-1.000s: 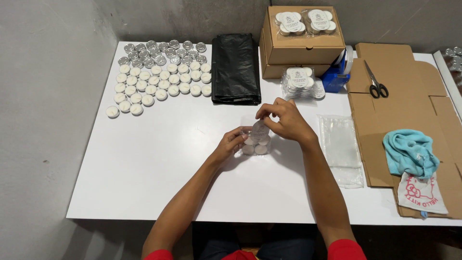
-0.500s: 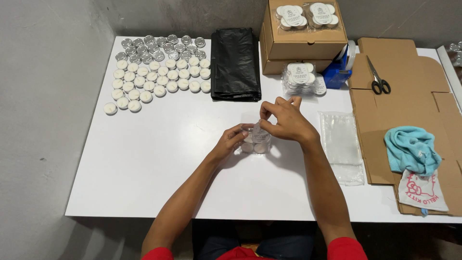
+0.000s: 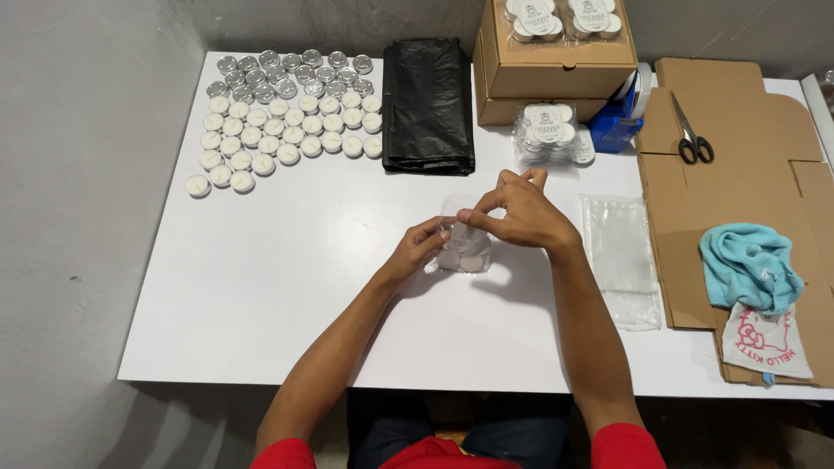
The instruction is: Cleaning small candle bases with a cloth and packaging them into small plastic bags.
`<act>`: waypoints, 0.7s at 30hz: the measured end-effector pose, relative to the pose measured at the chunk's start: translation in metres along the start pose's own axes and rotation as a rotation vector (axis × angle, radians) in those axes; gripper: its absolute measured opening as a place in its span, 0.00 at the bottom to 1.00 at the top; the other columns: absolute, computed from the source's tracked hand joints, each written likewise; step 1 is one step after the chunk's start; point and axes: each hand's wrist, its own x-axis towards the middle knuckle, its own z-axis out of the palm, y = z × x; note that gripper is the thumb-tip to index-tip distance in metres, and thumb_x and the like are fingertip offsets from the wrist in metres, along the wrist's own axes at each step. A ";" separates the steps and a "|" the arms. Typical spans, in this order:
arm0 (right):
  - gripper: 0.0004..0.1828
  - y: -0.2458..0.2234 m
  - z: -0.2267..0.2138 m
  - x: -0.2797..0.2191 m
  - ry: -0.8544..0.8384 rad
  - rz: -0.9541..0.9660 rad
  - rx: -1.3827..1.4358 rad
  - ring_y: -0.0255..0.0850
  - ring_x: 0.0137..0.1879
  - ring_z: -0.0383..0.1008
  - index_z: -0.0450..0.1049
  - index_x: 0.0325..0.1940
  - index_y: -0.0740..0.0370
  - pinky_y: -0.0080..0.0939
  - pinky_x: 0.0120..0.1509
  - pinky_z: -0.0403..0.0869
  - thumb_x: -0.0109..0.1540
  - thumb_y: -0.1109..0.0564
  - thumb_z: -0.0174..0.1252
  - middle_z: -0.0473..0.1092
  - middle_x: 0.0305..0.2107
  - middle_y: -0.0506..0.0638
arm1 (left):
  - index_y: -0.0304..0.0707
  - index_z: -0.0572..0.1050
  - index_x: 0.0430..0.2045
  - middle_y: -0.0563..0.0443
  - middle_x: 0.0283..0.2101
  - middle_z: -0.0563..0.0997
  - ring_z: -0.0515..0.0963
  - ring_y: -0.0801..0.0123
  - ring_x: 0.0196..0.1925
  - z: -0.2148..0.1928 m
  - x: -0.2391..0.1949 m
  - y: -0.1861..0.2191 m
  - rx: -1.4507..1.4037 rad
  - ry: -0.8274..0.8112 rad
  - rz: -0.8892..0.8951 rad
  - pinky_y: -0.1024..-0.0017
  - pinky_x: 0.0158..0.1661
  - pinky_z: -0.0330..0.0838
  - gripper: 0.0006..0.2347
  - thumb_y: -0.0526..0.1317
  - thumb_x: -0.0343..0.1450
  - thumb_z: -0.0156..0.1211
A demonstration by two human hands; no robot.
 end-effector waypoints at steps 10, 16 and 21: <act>0.36 -0.005 0.007 0.004 -0.118 0.066 -0.151 0.45 0.40 0.67 0.86 0.31 0.51 0.65 0.70 0.43 0.61 0.21 0.50 0.64 0.22 0.53 | 0.35 0.78 0.52 0.58 0.25 0.68 0.63 0.83 0.30 -0.010 0.006 -0.010 0.065 -0.067 0.048 0.82 0.32 0.62 0.15 0.42 0.74 0.58; 0.34 -0.010 0.008 0.003 -0.101 0.026 -0.123 0.45 0.40 0.69 0.85 0.37 0.53 0.65 0.69 0.43 0.60 0.23 0.53 0.64 0.20 0.53 | 0.39 0.77 0.55 0.57 0.29 0.73 0.65 0.81 0.32 -0.009 0.005 -0.006 0.075 -0.058 0.063 0.80 0.35 0.63 0.15 0.42 0.75 0.57; 0.35 -0.006 0.011 0.005 -0.096 0.025 -0.157 0.44 0.38 0.69 0.86 0.33 0.51 0.65 0.68 0.46 0.59 0.20 0.53 0.67 0.18 0.53 | 0.38 0.76 0.56 0.57 0.28 0.73 0.66 0.83 0.32 -0.008 0.003 -0.007 0.023 -0.047 0.063 0.81 0.35 0.64 0.16 0.43 0.75 0.57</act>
